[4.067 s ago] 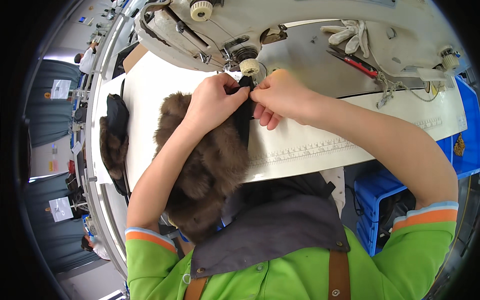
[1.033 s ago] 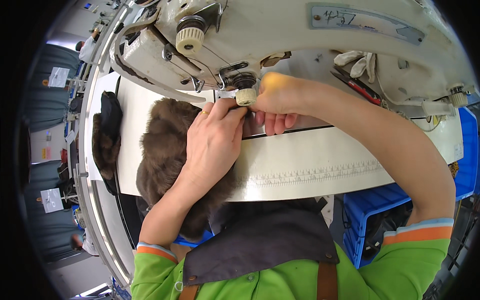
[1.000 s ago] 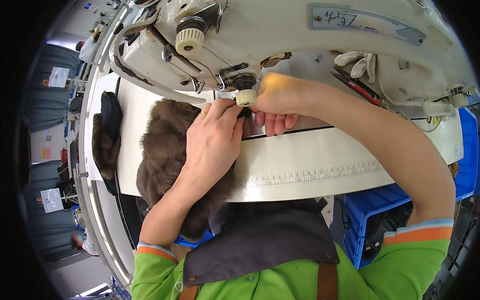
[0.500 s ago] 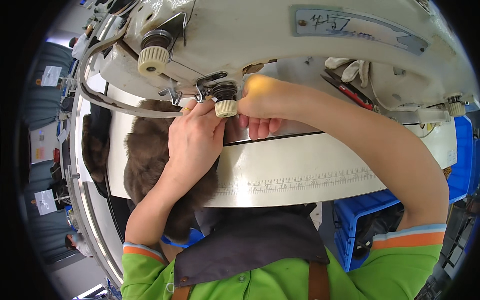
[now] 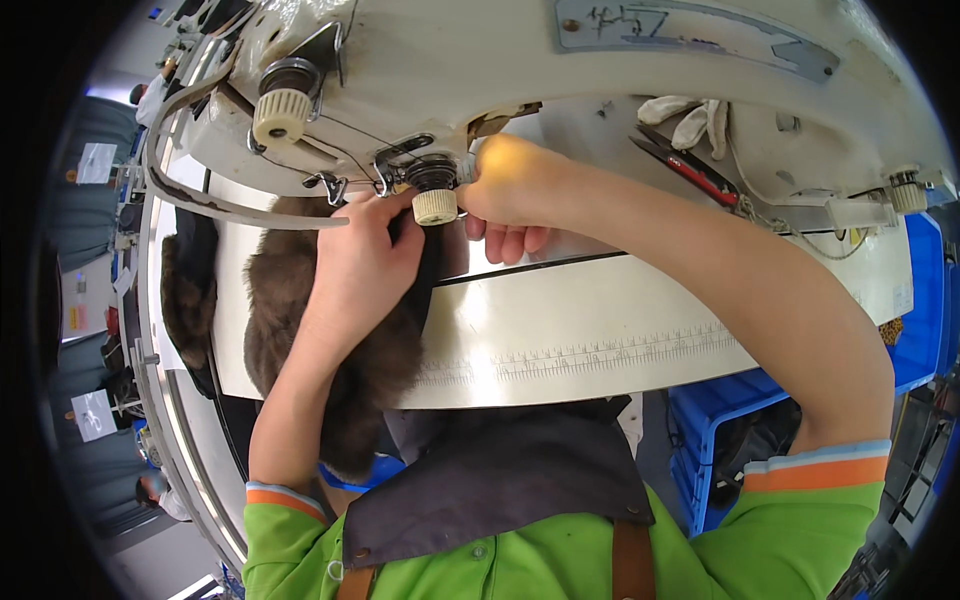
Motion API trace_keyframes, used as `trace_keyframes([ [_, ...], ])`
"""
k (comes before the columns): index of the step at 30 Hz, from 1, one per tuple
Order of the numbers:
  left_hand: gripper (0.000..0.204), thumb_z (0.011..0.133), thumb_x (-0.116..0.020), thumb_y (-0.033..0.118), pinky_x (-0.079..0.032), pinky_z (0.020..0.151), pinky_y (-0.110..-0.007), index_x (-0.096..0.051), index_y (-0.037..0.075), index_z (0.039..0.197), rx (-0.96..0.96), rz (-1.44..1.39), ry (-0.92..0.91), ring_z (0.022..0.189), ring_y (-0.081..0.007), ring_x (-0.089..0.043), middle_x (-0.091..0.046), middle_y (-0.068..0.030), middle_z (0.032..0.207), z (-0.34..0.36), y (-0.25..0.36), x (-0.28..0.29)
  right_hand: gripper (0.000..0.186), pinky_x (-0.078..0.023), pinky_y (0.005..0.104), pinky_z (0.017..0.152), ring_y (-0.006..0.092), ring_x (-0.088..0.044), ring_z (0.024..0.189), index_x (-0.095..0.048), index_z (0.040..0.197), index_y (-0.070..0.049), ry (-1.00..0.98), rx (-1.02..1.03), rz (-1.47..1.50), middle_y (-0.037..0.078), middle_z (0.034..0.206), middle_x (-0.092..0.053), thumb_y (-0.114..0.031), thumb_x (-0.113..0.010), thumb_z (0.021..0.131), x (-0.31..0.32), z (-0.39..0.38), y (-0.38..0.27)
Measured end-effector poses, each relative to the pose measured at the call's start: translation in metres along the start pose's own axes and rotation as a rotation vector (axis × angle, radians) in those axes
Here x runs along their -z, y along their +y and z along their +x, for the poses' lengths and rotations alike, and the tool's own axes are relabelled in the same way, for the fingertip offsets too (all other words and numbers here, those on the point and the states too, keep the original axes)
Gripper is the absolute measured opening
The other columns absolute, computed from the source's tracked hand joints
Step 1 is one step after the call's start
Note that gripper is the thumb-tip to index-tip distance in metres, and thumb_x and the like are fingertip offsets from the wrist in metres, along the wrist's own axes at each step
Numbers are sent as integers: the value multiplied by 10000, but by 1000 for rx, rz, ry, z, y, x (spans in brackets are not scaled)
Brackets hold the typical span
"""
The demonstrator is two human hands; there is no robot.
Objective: Sewing a fur hat using an industrial sewing machine.
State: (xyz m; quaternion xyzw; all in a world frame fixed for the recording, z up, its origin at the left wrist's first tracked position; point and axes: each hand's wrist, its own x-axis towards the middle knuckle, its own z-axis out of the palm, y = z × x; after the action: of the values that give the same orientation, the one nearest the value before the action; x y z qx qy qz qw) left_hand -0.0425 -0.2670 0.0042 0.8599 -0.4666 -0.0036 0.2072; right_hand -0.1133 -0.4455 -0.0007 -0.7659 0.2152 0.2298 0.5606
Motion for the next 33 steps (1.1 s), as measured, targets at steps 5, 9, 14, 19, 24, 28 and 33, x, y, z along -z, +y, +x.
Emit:
trace_keyframes([
  [5,177,808,-672,51,-520,705,-423,-693,-12,973,-39,-12,-53,795,-371,-646,-650,-202,838,5,-2,6,392,-440,259,372,155,-599,432,-645,782,-15,-3,-8,41,128,594,-655,-384,-573,895,1,1,2],
  [9,83,803,-668,30,-522,695,-443,-683,-3,878,-61,-10,33,783,-372,-643,-650,-179,802,3,3,-4,334,-451,251,364,166,-604,429,-643,799,-7,5,4,78,142,592,-651,-309,-559,911,1,0,1],
  [14,58,801,-680,37,-508,668,-440,-684,22,856,-163,26,95,762,-354,-628,-642,-158,787,0,-2,-6,266,-487,294,408,183,-643,499,-641,825,-3,111,115,117,135,662,-677,-203,-502,935,-1,-17,11],
  [19,69,802,-694,46,-492,649,-437,-680,22,866,-175,10,111,724,-349,-612,-634,-144,774,-1,-3,-10,148,-518,351,492,223,-670,612,-652,918,-43,813,795,-465,83,732,-658,-163,-568,902,-40,-23,62],
  [24,70,816,-699,64,-493,659,-415,-696,36,880,-143,34,73,739,-339,-615,-650,-136,789,0,1,-8,249,-527,354,540,227,-663,649,-616,1063,-83,642,761,-823,56,821,-604,-124,-608,818,-46,-22,63],
  [28,91,812,-685,77,-473,653,-424,-717,32,884,-205,63,151,721,-338,-601,-609,-147,745,4,-4,-20,236,-530,347,541,226,-676,679,-618,1051,-80,636,766,-826,64,820,-613,-123,-605,820,-47,-24,59],
  [33,106,823,-701,80,-493,684,-398,-728,43,919,-124,147,90,727,-324,-626,-660,-128,806,1,-5,-17,238,-543,343,555,219,-691,708,-613,1060,-48,619,770,-806,75,826,-620,-119,-597,833,-48,-22,58],
])
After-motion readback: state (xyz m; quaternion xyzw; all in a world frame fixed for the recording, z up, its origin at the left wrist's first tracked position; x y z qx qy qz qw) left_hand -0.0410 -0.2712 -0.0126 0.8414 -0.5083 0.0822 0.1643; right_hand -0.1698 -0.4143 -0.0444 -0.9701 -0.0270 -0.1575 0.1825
